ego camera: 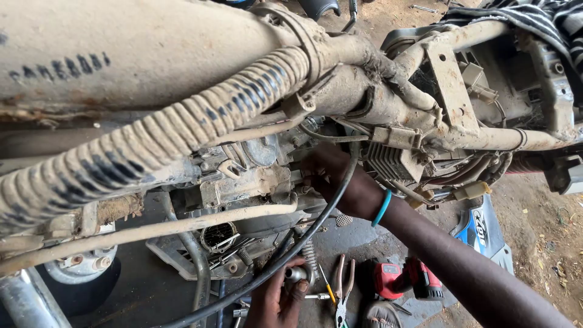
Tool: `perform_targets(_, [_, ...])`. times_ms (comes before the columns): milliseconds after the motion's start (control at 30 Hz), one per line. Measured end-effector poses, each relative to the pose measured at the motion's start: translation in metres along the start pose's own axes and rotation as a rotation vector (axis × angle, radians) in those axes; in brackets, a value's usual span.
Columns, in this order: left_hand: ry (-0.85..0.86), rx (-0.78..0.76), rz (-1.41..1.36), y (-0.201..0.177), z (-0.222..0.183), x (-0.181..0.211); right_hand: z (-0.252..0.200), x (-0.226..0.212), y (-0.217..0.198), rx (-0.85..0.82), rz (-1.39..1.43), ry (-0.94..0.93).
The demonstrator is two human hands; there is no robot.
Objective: The person works on the exposed frame and engine area of a scooter, using a wrench and screwdriver to loosen and turn bolts and manipulate cables and wiring near the engine. They reposition around the vehicle and continue working on fasteners with hand tools throughout the clip.
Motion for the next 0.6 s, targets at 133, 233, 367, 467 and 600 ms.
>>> perform_targets(133, [-0.018, -0.029, -0.079, 0.009, -0.002, 0.001, 0.000, -0.005, 0.001, -0.060, 0.059, 0.079])
perform_targets(233, [-0.005, -0.057, -0.043, 0.010, -0.003, 0.010, -0.006, -0.006, 0.006, 0.052, -0.213, -0.107])
perform_targets(367, [-0.068, -0.105, 0.015, 0.014, 0.000, 0.011, 0.000, -0.010, -0.001, -0.060, 0.028, 0.043])
perform_targets(467, [-0.066, -0.124, 0.013, 0.016, 0.003, 0.011, -0.002, -0.002, 0.006, -0.062, -0.028, 0.002])
perform_targets(600, [-0.051, -0.105, 0.054, 0.012, 0.007, 0.019, -0.003, 0.011, 0.010, -0.067, -0.036, 0.021])
Point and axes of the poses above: each hand's wrist, its own z-axis towards the middle knuckle, its own y-axis out of the palm, x = y × z, the point moved 8 cm from there along z, towards the middle knuckle, and after that the axes turned 8 degrees about y, right-handed, at the moved point
